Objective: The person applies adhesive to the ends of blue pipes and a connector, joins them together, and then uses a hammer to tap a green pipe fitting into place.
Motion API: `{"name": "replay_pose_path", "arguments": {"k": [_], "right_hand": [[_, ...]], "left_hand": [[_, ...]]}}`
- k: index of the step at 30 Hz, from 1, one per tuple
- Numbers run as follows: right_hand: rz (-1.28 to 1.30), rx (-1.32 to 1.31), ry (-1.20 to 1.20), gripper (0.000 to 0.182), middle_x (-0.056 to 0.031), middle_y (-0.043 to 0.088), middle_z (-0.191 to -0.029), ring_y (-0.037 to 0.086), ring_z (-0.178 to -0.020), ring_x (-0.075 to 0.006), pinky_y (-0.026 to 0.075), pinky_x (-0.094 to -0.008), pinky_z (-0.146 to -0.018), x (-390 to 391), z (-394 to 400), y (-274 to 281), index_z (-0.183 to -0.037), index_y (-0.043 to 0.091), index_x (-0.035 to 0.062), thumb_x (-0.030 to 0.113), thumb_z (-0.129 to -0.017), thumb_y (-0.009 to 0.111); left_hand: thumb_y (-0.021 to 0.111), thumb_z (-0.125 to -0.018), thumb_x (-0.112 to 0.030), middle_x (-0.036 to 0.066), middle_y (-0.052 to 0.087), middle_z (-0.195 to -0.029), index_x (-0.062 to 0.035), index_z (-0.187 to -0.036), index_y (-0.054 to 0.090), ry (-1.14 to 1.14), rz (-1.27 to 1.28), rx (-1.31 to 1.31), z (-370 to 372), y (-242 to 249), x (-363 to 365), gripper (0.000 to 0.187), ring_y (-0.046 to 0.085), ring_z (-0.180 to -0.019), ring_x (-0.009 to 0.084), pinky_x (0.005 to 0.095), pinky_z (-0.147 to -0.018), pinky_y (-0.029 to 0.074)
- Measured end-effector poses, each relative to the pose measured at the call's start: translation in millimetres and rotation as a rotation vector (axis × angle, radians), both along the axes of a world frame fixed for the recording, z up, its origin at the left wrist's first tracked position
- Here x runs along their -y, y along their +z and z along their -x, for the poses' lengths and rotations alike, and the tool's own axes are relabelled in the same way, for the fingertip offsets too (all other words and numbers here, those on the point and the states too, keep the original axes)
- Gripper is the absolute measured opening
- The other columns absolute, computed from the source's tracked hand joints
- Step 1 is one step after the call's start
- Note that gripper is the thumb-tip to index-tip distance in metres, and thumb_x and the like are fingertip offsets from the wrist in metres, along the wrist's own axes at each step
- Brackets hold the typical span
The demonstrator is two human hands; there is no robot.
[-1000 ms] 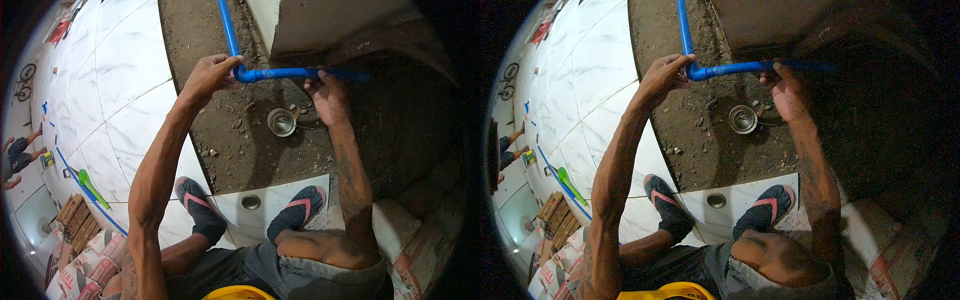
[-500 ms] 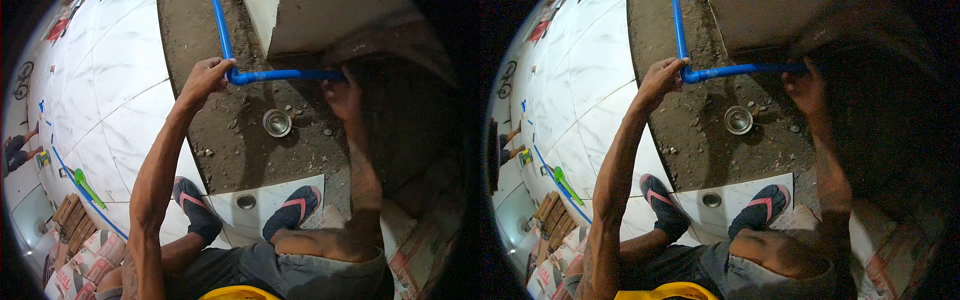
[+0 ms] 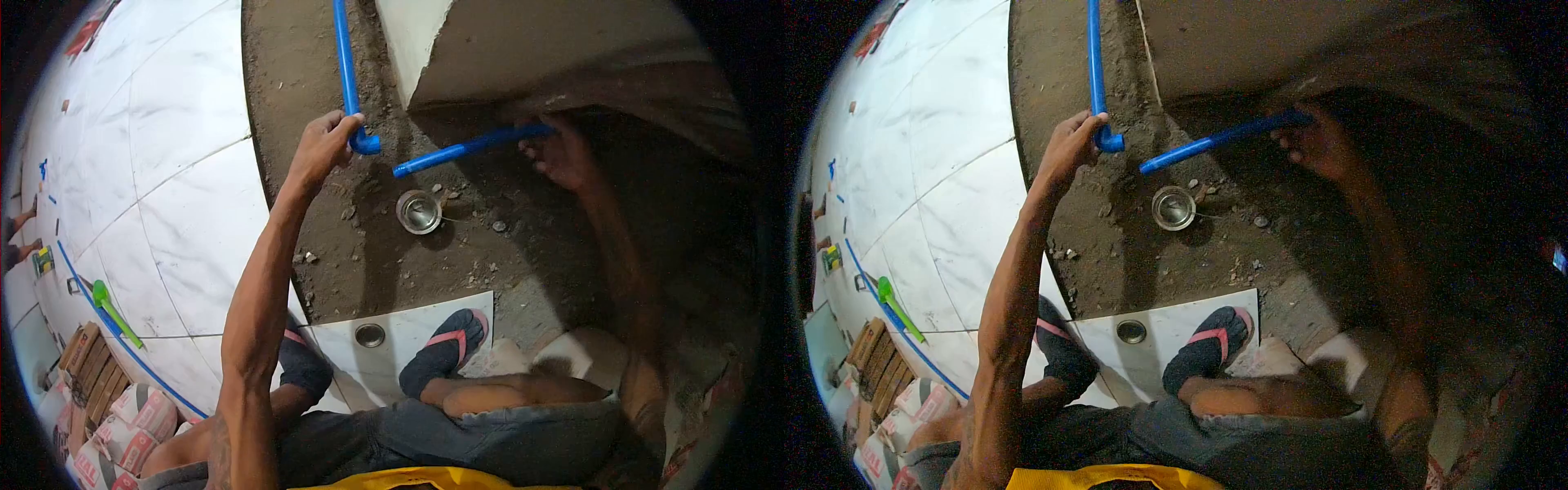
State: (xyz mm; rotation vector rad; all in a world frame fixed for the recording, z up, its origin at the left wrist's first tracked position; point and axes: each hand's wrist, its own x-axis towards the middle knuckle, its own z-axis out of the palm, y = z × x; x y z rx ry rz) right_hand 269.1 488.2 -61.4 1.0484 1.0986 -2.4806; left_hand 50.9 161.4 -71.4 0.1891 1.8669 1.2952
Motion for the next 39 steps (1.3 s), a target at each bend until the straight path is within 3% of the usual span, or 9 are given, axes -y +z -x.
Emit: {"name": "replay_pose_path", "arguments": {"k": [7, 12, 15, 17, 23, 26, 29, 32, 39], "right_hand": [[-0.491, 0.139, -0.151, 0.045, -0.0134, 0.063, -0.090, 0.058, -0.065, -0.0164, 0.045, -0.0244, -0.045, -11, -29, 9, -0.115, 0.053, 0.0003, 0.036, -0.088, 0.058], [-0.877, 0.065, 0.037, 0.044, -0.0111, 0.061, -0.090, 0.057, -0.065, -0.0152, 0.046, -0.0255, -0.048, -66, -79, -34, -0.119, 0.051, 0.0035, 0.033, -0.088, 0.060], [-0.666, 0.019, -0.023, 0.045, -0.0096, 0.060, -0.089, 0.057, -0.065, -0.0145, 0.048, -0.0258, -0.050, -44, -95, -13, -0.122, 0.049, 0.0048, 0.032, -0.087, 0.060], [-0.340, 0.114, 0.087, 0.045, -0.0092, 0.060, -0.089, 0.058, -0.067, -0.0158, 0.052, -0.0270, -0.053, -45, -96, 3, -0.124, 0.049, 0.0074, 0.030, -0.087, 0.060], [-0.425, 0.179, 0.467, 0.047, -0.0105, 0.059, -0.089, 0.053, -0.063, -0.0120, 0.046, -0.0249, -0.051, 7, -69, 45, -0.118, 0.051, 0.0005, 0.030, -0.083, 0.062], [-0.357, 0.188, 0.459, 0.042, -0.0086, 0.059, -0.088, 0.052, -0.063, -0.0101, 0.043, -0.0233, -0.050, 20, -65, 45, -0.114, 0.054, 0.0012, 0.028, -0.083, 0.061], [-0.489, 0.078, 0.560, 0.042, -0.0063, 0.063, -0.088, 0.054, -0.064, -0.0097, 0.045, -0.0228, -0.050, 15, -64, 33, -0.118, 0.055, 0.0041, 0.030, -0.085, 0.062], [-0.859, 0.225, 0.562, 0.030, -0.0016, 0.060, -0.079, 0.049, -0.062, -0.0068, 0.038, -0.0210, -0.050, 44, -40, 48, -0.107, 0.059, 0.0065, 0.029, -0.088, 0.059], [-0.936, 0.176, 0.617, 0.026, -0.0006, 0.060, -0.074, 0.048, -0.058, -0.0060, 0.038, -0.0217, -0.050, 40, -23, 36, -0.102, 0.061, 0.0059, 0.028, -0.089, 0.059]], "left_hand": [[0.056, -0.091, -0.033, -0.005, 0.042, -0.061, -0.0104, -0.083, 0.055, -0.020, -0.017, -0.007, 1, 0, -1, 0.025, 0.041, -0.051, 0.0049, 0.0217, -0.047, 0.032], [0.057, -0.091, -0.034, -0.005, 0.042, -0.062, -0.0102, -0.083, 0.055, -0.017, -0.063, 0.000, 2, -6, 2, 0.025, 0.041, -0.051, 0.0051, 0.0219, -0.047, 0.032], [0.057, -0.089, -0.030, -0.002, 0.046, -0.061, -0.0052, -0.082, 0.058, 0.001, -0.041, -0.033, 0, -4, 1, 0.026, 0.044, -0.051, 0.0067, 0.0233, -0.047, 0.034], [0.057, -0.090, -0.035, -0.004, 0.043, -0.062, -0.0084, -0.082, 0.056, -0.016, -0.034, -0.023, 0, -2, 2, 0.028, 0.042, -0.051, 0.0063, 0.0229, -0.047, 0.032], [0.057, -0.089, -0.030, -0.002, 0.046, -0.062, -0.0053, -0.081, 0.057, 0.018, -0.061, -0.021, -1, -5, 2, 0.026, 0.042, -0.050, 0.0058, 0.0232, -0.047, 0.033], [0.058, -0.090, -0.034, -0.004, 0.042, -0.062, -0.0084, -0.080, 0.055, 0.006, -0.057, -0.040, -2, -11, 2, 0.028, 0.042, -0.052, 0.0061, 0.0230, -0.048, 0.032], [0.057, -0.090, -0.036, -0.005, 0.041, -0.062, -0.0103, -0.078, 0.054, 0.013, -0.016, -0.074, -6, -8, 1, 0.029, 0.041, -0.053, 0.0065, 0.0230, -0.048, 0.032], [0.056, -0.091, -0.038, -0.004, 0.041, -0.062, -0.0105, -0.077, 0.053, 0.037, -0.027, -0.086, -7, -12, 2, 0.030, 0.041, -0.053, 0.0067, 0.0232, -0.049, 0.033], [0.053, -0.093, -0.044, -0.004, 0.041, -0.062, -0.0111, -0.074, 0.051, 0.100, -0.054, -0.065, -11, -19, -4, 0.038, 0.039, -0.051, 0.0068, 0.0238, -0.048, 0.031]]}}
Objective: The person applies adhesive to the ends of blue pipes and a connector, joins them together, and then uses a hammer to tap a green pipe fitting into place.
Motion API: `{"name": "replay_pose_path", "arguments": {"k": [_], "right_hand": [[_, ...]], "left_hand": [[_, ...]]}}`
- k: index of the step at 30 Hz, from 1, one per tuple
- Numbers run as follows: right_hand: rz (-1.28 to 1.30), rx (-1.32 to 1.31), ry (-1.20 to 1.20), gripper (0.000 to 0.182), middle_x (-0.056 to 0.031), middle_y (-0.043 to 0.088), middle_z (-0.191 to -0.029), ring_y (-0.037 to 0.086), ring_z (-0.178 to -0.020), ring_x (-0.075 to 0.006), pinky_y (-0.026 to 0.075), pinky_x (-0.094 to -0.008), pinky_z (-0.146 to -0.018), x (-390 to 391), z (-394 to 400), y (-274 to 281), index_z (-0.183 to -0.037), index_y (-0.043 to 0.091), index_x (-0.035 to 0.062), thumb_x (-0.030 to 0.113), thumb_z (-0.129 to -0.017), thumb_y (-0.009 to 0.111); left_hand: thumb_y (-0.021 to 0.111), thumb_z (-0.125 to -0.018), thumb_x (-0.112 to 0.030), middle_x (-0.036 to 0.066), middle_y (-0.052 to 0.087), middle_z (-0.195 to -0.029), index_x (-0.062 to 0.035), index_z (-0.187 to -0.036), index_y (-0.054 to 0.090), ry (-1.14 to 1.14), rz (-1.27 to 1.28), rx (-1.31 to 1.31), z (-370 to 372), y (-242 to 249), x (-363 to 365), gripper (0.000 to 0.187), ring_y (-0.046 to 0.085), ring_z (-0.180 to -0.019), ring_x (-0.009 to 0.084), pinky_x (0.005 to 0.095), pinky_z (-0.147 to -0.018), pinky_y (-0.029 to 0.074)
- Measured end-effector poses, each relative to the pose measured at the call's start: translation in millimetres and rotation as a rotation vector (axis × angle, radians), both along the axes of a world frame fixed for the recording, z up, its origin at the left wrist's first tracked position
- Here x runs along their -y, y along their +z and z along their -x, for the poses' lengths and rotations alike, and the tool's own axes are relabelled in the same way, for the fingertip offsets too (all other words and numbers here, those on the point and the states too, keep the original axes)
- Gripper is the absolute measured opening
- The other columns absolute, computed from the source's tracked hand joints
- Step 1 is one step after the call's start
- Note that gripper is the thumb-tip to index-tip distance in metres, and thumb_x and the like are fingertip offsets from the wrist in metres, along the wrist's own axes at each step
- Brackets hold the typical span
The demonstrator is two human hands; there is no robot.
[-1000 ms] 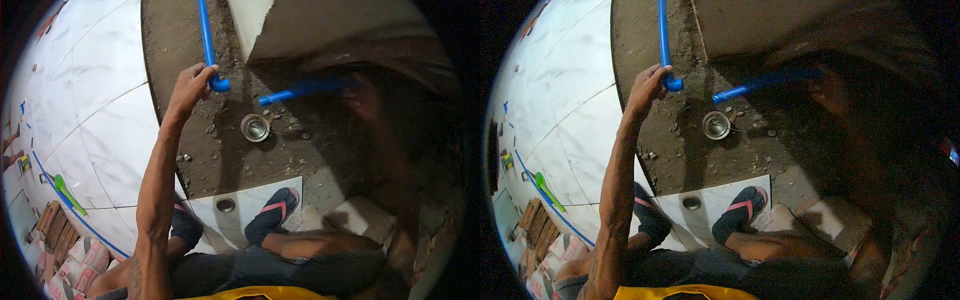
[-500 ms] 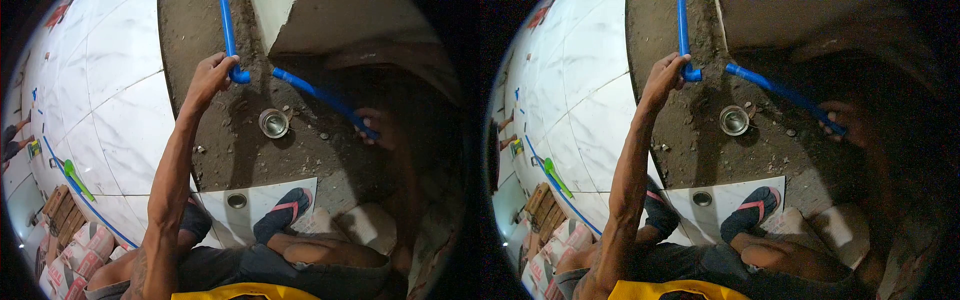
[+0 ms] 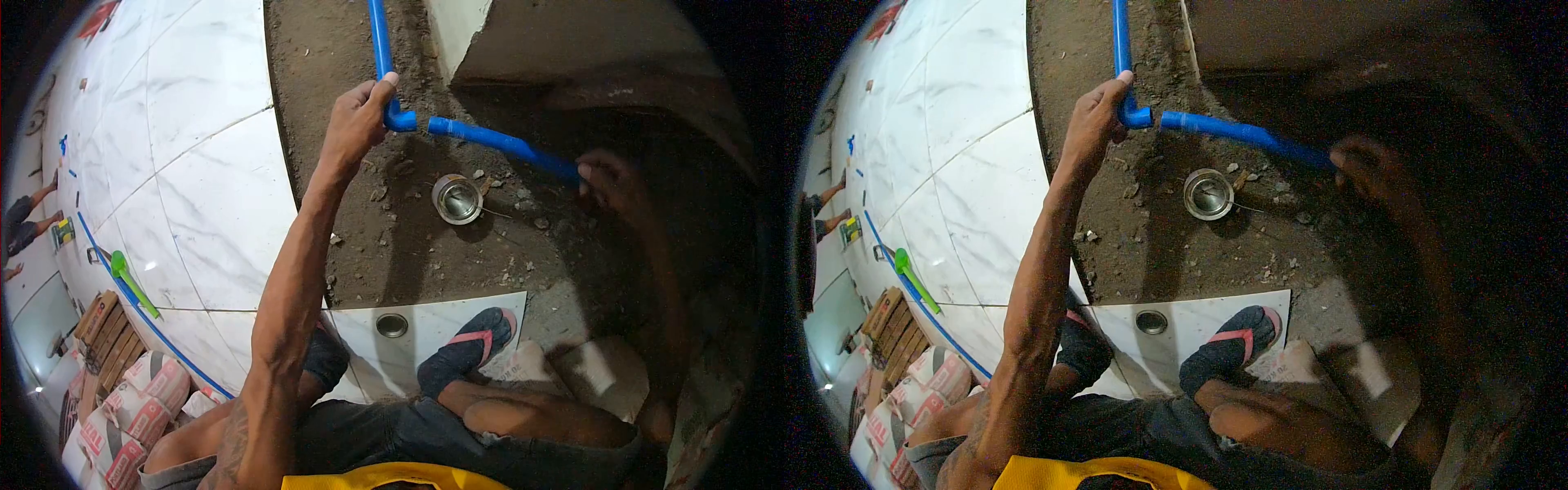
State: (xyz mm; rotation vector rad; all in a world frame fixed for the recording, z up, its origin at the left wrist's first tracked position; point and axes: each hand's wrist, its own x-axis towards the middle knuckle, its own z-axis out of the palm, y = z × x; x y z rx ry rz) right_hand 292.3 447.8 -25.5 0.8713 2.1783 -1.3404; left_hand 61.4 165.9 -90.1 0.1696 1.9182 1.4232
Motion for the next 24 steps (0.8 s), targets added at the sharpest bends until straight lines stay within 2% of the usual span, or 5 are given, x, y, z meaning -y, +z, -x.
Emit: {"name": "replay_pose_path", "arguments": {"k": [9, 12, 17, 21, 24], "right_hand": [[0.006, -0.028, 0.000, 0.030, -0.0012, 0.061, -0.074, 0.048, -0.056, -0.0053, 0.038, -0.0216, -0.049, -20, 10, -28, -0.104, 0.062, 0.0052, 0.029, -0.087, 0.062], [-0.007, -0.023, 0.009, 0.030, -0.0016, 0.062, -0.073, 0.047, -0.055, -0.0053, 0.038, -0.0215, -0.048, -22, 13, -32, -0.104, 0.063, 0.0054, 0.030, -0.087, 0.062], [-0.025, 0.066, 0.031, 0.030, -0.0011, 0.060, -0.070, 0.047, -0.054, -0.0051, 0.037, -0.0212, -0.048, -21, 23, -24, -0.104, 0.063, 0.0057, 0.031, -0.088, 0.060], [0.002, 0.034, 0.096, 0.029, -0.0003, 0.057, -0.067, 0.046, -0.053, -0.0051, 0.036, -0.0215, -0.046, -23, 25, -26, -0.100, 0.062, 0.0060, 0.032, -0.090, 0.058], [0.018, 0.022, 0.090, 0.029, -0.0001, 0.057, -0.066, 0.045, -0.052, -0.0050, 0.036, -0.0215, -0.046, -25, 24, -29, -0.099, 0.062, 0.0060, 0.033, -0.090, 0.057]], "left_hand": [[0.050, -0.094, -0.044, -0.004, 0.041, -0.062, -0.0111, -0.073, 0.051, -0.012, -0.011, -0.094, -2, -8, -3, 0.039, 0.040, -0.052, 0.0064, 0.0237, -0.047, 0.031], [0.052, -0.093, -0.043, -0.004, 0.044, -0.062, -0.0054, -0.072, 0.057, 0.012, -0.025, -0.089, -3, -10, -4, 0.043, 0.039, -0.056, 0.0071, 0.0239, -0.051, 0.031], [0.052, -0.093, -0.043, -0.003, 0.044, -0.063, -0.0057, -0.071, 0.056, 0.010, -0.012, -0.096, -3, -14, -4, 0.044, 0.039, -0.057, 0.0076, 0.0249, -0.051, 0.031], [0.051, -0.093, -0.044, -0.003, 0.043, -0.063, -0.0062, -0.071, 0.056, 0.000, 0.000, -0.115, -5, -6, -5, 0.044, 0.039, -0.057, 0.0078, 0.0252, -0.051, 0.031], [0.049, -0.094, -0.048, -0.003, 0.042, -0.062, -0.0109, -0.073, 0.051, -0.044, 0.016, -0.128, -3, -7, -3, 0.042, 0.040, -0.052, 0.0068, 0.0230, -0.047, 0.031]]}}
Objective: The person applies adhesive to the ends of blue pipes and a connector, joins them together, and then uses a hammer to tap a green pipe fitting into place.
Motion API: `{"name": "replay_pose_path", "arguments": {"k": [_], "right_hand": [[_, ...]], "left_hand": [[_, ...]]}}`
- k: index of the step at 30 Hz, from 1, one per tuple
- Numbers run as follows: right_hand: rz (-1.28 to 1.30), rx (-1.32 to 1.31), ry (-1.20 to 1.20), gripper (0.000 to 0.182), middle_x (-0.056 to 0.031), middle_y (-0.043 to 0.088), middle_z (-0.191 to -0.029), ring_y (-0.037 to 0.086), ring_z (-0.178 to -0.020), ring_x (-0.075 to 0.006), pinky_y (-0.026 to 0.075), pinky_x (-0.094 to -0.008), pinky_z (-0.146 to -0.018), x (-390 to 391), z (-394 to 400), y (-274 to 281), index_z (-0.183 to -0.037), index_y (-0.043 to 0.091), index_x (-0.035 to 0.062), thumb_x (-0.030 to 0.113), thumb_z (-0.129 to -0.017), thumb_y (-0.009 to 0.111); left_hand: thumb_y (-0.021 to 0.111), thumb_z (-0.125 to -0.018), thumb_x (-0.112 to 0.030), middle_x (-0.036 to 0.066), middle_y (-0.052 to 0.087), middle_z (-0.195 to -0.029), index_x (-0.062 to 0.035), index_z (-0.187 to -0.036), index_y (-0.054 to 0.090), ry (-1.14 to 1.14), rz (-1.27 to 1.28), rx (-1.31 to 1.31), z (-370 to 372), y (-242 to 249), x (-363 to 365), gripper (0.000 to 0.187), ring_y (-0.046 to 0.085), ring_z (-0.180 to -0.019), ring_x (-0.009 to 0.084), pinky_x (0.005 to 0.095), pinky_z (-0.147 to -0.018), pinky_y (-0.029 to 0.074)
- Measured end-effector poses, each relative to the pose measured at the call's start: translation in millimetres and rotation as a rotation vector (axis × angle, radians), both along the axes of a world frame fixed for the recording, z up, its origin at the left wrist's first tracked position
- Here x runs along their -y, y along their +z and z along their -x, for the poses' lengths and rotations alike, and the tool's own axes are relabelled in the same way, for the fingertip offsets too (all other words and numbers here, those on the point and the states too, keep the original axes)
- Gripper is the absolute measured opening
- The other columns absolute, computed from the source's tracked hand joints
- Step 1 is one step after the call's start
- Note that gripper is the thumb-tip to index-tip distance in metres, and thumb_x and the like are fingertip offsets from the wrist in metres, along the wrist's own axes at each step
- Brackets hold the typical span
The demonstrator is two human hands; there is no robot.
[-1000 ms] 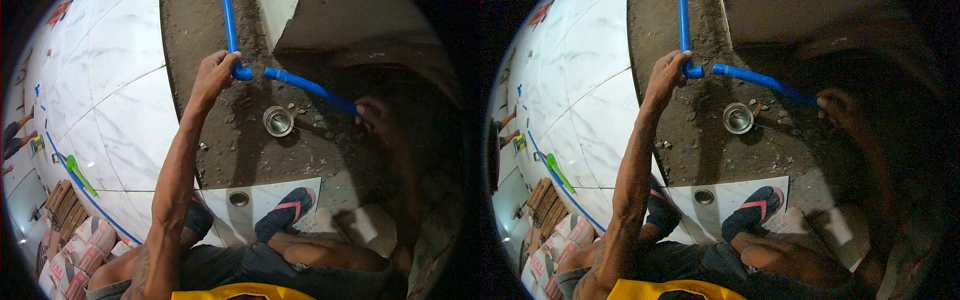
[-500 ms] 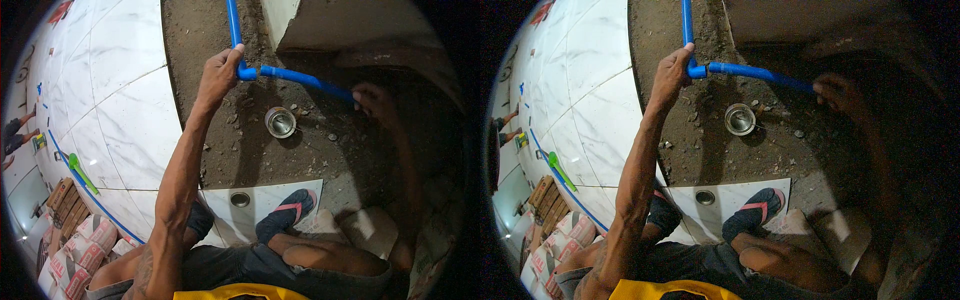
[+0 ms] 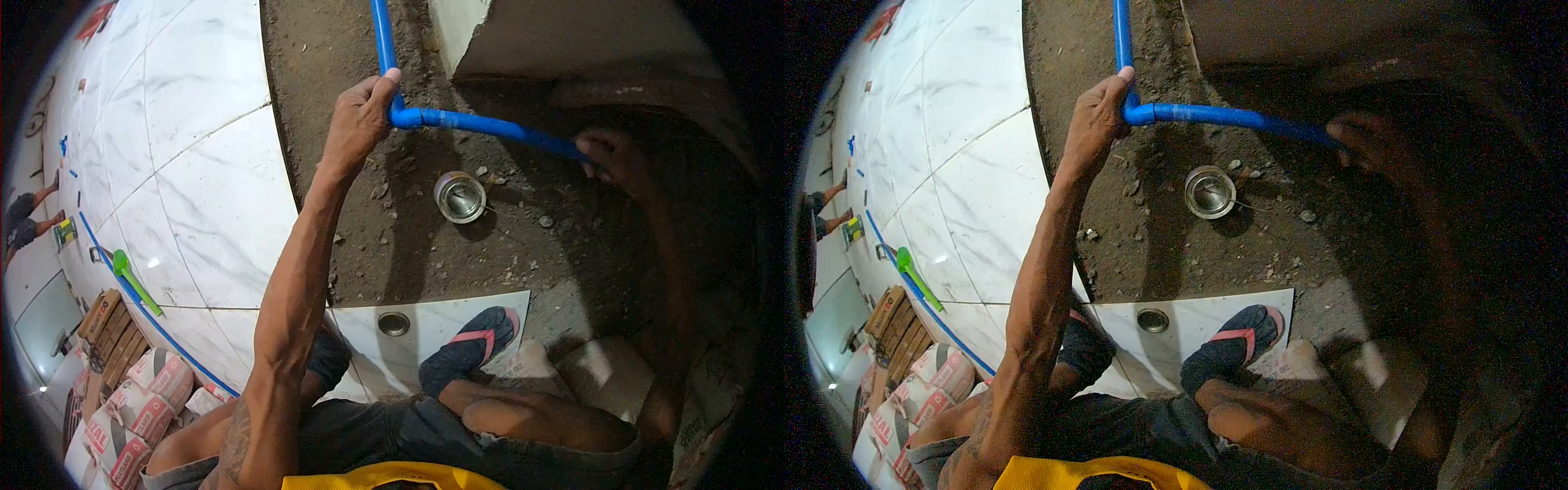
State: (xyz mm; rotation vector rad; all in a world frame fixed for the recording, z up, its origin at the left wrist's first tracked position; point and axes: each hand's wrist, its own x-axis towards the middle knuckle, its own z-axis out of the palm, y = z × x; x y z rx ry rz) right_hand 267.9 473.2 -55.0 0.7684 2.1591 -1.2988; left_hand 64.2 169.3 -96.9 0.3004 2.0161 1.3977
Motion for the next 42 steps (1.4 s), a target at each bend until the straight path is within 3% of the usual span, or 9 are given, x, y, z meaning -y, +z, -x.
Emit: {"name": "replay_pose_path", "arguments": {"k": [8, 11, 14, 17, 23, 32, 35, 42], "right_hand": [[0.020, 0.030, -0.026, 0.026, -0.0009, 0.059, -0.070, 0.049, -0.053, -0.0055, 0.037, -0.0217, -0.047, 8, 8, 10, -0.100, 0.062, 0.0064, 0.028, -0.085, 0.064], [0.099, 0.003, 0.065, 0.029, -0.0041, 0.062, -0.081, 0.059, -0.067, -0.0109, 0.047, -0.0266, -0.060, 1, 10, 2, -0.104, 0.062, 0.0066, 0.026, -0.084, 0.066], [-0.179, -0.094, 0.312, 0.035, -0.0084, 0.064, -0.098, 0.062, -0.090, -0.0192, 0.049, -0.0350, -0.081, -2, 11, -5, -0.111, 0.062, 0.0074, 0.029, -0.084, 0.067], [-0.413, -0.090, 0.279, 0.037, -0.0108, 0.063, -0.108, 0.058, -0.105, -0.0248, 0.043, -0.0386, -0.094, 10, 11, -9, -0.115, 0.061, 0.0072, 0.029, -0.086, 0.066], [-0.417, -0.259, 0.246, 0.031, -0.0135, 0.061, -0.112, 0.059, -0.105, -0.0264, 0.043, -0.0369, -0.093, 21, 12, -16, -0.117, 0.060, 0.0067, 0.023, -0.090, 0.060], [-0.332, -0.254, 0.192, 0.030, -0.0124, 0.060, -0.114, 0.057, -0.108, -0.0255, 0.042, -0.0368, -0.095, 24, 16, -27, -0.117, 0.060, 0.0078, 0.023, -0.091, 0.058], [-0.338, -0.250, 0.243, 0.039, -0.0158, 0.060, -0.118, 0.055, -0.113, -0.0308, 0.040, -0.0410, -0.100, 18, 17, -32, -0.121, 0.059, 0.0110, 0.037, -0.093, 0.055], [-0.321, -0.277, 0.235, 0.040, -0.0149, 0.059, -0.120, 0.053, -0.116, -0.0299, 0.039, -0.0411, -0.102, 16, 15, -39, -0.122, 0.058, 0.0107, 0.038, -0.093, 0.054]], "left_hand": [[0.051, -0.093, -0.045, -0.004, 0.043, -0.062, -0.0064, -0.071, 0.056, 0.032, -0.029, 0.018, 0, -4, 1, 0.045, 0.039, -0.056, 0.0072, 0.0250, -0.051, 0.031], [0.050, -0.094, -0.046, -0.003, 0.044, -0.062, -0.0084, -0.073, 0.054, 0.017, -0.002, 0.002, 1, -4, 2, 0.043, 0.040, -0.053, 0.0068, 0.0236, -0.048, 0.031], [0.051, -0.093, -0.045, -0.004, 0.044, -0.062, -0.0071, -0.072, 0.055, 0.030, -0.001, 0.008, 2, -5, 2, 0.044, 0.040, -0.055, 0.0072, 0.0244, -0.050, 0.031], [0.051, -0.094, -0.044, -0.003, 0.044, -0.062, -0.0054, -0.070, 0.056, 0.038, 0.003, 0.002, 2, -7, 3, 0.046, 0.040, -0.056, 0.0080, 0.0255, -0.051, 0.032], [0.047, -0.095, -0.043, -0.001, 0.044, -0.061, -0.0030, -0.067, 0.054, 0.026, 0.042, -0.118, 1, -11, 3, 0.050, 0.042, -0.057, 0.0101, 0.0274, -0.052, 0.034], [0.046, -0.096, -0.043, 0.000, 0.044, -0.058, -0.0031, -0.065, 0.052, 0.029, 0.098, -0.157, -3, -5, -1, 0.051, 0.042, -0.055, 0.0105, 0.0282, -0.052, 0.035], [0.046, -0.096, -0.042, 0.000, 0.044, -0.059, -0.0032, -0.065, 0.052, 0.039, 0.098, -0.170, -3, -10, -1, 0.050, 0.042, -0.056, 0.0108, 0.0285, -0.053, 0.036], [0.047, -0.096, -0.043, 0.001, 0.046, -0.060, -0.0025, -0.066, 0.052, 0.058, 0.085, -0.167, -6, -13, -3, 0.050, 0.043, -0.058, 0.0113, 0.0298, -0.055, 0.037]]}}
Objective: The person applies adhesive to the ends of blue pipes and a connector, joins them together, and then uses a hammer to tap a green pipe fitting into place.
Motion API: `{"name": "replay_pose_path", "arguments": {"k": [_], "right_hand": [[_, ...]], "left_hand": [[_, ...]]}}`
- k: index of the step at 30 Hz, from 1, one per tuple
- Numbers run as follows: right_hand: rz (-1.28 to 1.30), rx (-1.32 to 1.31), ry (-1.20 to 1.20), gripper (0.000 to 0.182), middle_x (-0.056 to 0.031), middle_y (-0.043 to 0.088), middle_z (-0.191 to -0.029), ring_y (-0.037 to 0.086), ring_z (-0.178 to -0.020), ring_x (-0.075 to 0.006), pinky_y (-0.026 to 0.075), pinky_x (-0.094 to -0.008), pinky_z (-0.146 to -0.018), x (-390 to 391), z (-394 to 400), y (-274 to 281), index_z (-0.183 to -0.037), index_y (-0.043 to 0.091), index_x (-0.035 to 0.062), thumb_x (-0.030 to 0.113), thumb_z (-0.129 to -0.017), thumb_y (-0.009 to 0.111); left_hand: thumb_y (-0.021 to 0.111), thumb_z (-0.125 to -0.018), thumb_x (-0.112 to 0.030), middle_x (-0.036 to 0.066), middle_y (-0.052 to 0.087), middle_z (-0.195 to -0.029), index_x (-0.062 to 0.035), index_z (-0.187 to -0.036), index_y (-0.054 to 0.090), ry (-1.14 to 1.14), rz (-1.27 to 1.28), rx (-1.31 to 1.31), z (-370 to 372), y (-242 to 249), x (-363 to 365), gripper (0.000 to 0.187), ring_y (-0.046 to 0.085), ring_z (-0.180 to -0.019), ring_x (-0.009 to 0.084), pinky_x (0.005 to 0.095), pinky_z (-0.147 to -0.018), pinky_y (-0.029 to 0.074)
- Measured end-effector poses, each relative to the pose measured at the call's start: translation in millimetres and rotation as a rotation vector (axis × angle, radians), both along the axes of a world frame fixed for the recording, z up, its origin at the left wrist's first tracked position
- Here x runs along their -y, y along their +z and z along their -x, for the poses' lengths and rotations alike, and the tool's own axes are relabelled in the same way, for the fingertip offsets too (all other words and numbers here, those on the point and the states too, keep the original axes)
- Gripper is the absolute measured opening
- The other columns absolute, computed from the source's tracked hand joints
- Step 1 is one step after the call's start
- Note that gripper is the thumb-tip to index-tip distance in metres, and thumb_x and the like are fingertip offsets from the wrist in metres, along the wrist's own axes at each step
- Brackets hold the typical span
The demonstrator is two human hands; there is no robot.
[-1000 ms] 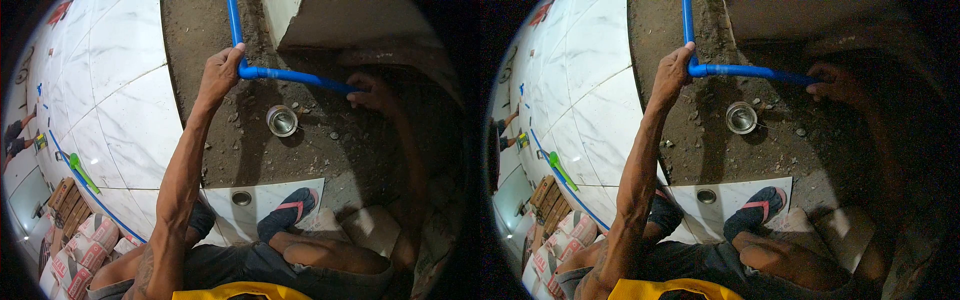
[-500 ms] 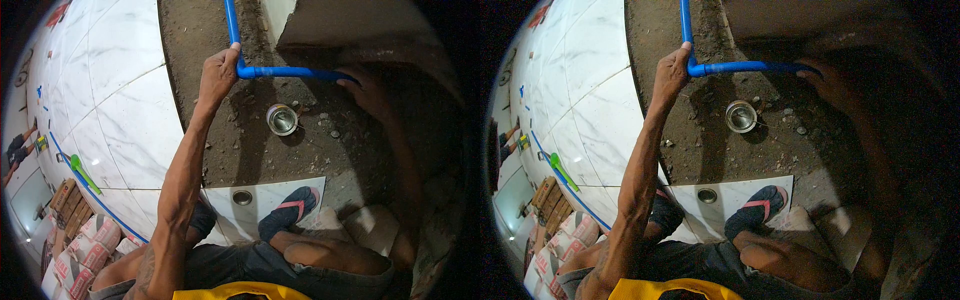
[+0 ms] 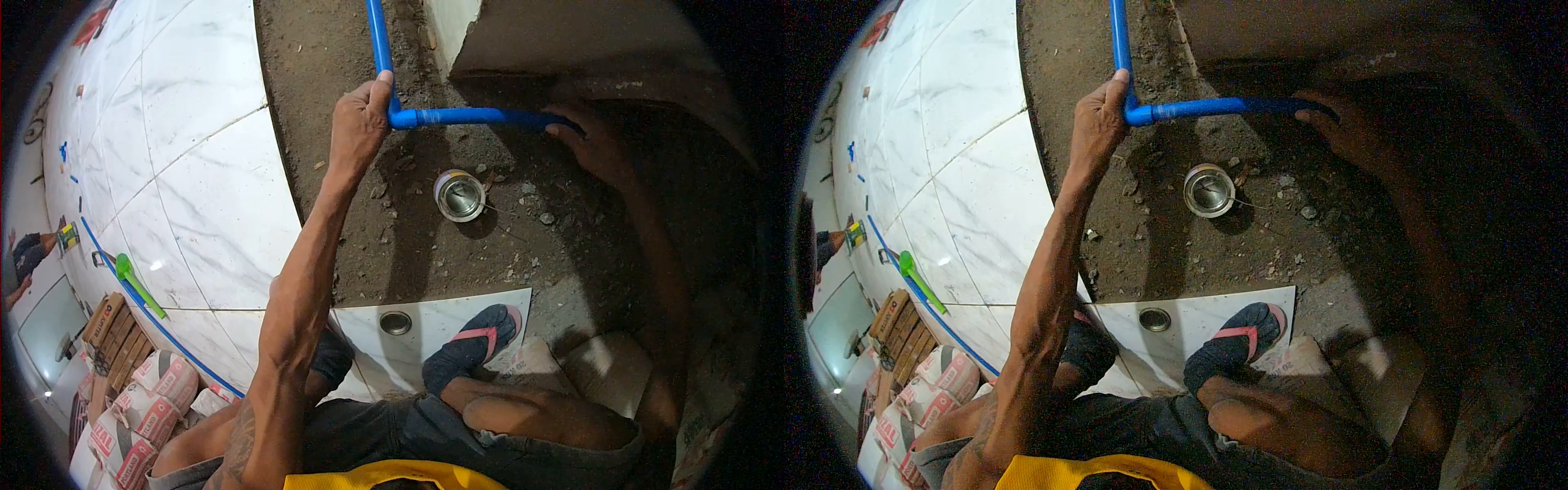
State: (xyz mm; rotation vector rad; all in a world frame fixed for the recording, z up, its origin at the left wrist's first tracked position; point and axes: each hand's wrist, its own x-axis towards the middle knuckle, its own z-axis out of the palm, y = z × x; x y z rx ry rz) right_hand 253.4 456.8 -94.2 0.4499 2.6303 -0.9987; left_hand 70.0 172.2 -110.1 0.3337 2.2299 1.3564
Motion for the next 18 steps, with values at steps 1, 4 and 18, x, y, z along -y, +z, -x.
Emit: {"name": "replay_pose_path", "arguments": {"k": [1, 4, 18], "right_hand": [[0.009, 0.003, -0.003, 0.040, -0.0149, 0.059, -0.119, 0.053, -0.116, -0.0298, 0.039, -0.0409, -0.102, 0, 1, 1, -0.122, 0.058, 0.0103, 0.038, -0.093, 0.055], [0.037, 0.037, -0.028, 0.040, -0.0150, 0.060, -0.118, 0.055, -0.114, -0.0293, 0.040, -0.0407, -0.100, 3, 3, 5, -0.122, 0.057, 0.0094, 0.037, -0.093, 0.055], [0.023, 0.003, -0.055, 0.030, -0.0139, 0.062, -0.110, 0.059, -0.103, -0.0265, 0.043, -0.0368, -0.093, 14, 7, 6, -0.115, 0.060, 0.0063, 0.024, -0.091, 0.058]], "left_hand": [[0.047, -0.096, -0.043, 0.001, 0.046, -0.060, -0.0025, -0.067, 0.052, -0.003, 0.005, -0.003, 0, -1, 0, 0.050, 0.043, -0.058, 0.0115, 0.0299, -0.055, 0.037], [0.046, -0.096, -0.043, 0.001, 0.045, -0.060, -0.0022, -0.067, 0.052, -0.011, 0.012, -0.008, 1, -4, 0, 0.051, 0.044, -0.058, 0.0120, 0.0303, -0.055, 0.037], [0.047, -0.096, -0.042, 0.003, 0.046, -0.060, -0.0004, -0.070, 0.056, -0.013, -0.017, -0.042, 0, -6, 1, 0.050, 0.045, -0.059, 0.0136, 0.0308, -0.057, 0.039]]}}
